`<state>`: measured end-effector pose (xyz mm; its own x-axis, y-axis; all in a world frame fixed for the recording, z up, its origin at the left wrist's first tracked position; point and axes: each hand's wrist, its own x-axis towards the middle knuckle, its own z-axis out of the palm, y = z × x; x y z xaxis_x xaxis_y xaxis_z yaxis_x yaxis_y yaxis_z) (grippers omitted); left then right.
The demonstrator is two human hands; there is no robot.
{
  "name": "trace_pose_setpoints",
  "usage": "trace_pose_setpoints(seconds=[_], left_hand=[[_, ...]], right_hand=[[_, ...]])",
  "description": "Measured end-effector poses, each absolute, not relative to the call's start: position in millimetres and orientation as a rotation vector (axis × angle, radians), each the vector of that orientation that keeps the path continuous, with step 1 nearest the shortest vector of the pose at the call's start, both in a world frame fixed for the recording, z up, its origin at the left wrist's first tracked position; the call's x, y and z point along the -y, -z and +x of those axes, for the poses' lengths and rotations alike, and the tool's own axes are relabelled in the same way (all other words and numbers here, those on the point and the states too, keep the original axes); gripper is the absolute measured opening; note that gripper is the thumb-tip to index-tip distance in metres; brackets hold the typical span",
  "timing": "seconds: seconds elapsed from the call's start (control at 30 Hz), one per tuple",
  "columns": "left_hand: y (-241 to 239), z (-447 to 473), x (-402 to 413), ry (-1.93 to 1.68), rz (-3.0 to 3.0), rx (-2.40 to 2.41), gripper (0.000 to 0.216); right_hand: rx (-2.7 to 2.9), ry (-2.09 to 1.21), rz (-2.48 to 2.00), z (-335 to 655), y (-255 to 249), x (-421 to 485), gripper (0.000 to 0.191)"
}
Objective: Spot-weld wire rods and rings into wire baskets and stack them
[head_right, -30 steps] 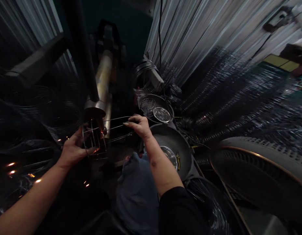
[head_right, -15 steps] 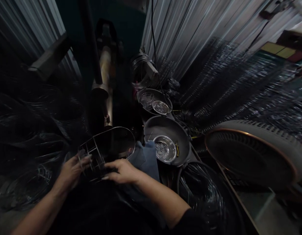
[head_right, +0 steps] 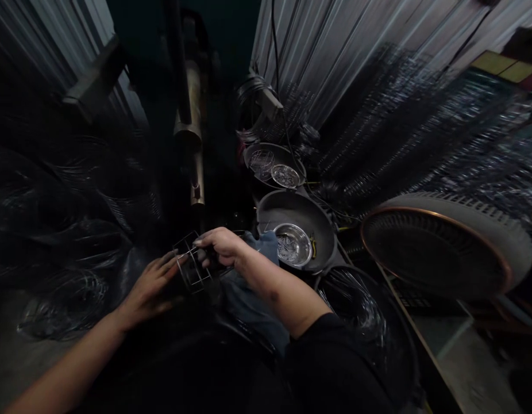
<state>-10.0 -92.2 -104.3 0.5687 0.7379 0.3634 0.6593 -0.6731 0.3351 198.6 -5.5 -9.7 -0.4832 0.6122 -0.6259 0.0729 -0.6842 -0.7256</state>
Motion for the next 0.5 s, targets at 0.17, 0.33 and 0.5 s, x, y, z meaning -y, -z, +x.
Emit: trace_pose_setpoints(seconds=[0.17,0.33,0.5], left_hand=[[131,16,87,-1.089,2.726,-1.210,0.092],[124,19,80,-1.354,2.699,-1.179,0.077],[107,14,73,-1.305,2.578,-1.281,0.086]], right_hand=[[1.072,-2.187,-1.392,195,8,-5,0.015],[1.236,-2.061,-1.396,184,6,-14,0.010],[1.144,-1.992,-1.304,178,-3,-23,0.012]])
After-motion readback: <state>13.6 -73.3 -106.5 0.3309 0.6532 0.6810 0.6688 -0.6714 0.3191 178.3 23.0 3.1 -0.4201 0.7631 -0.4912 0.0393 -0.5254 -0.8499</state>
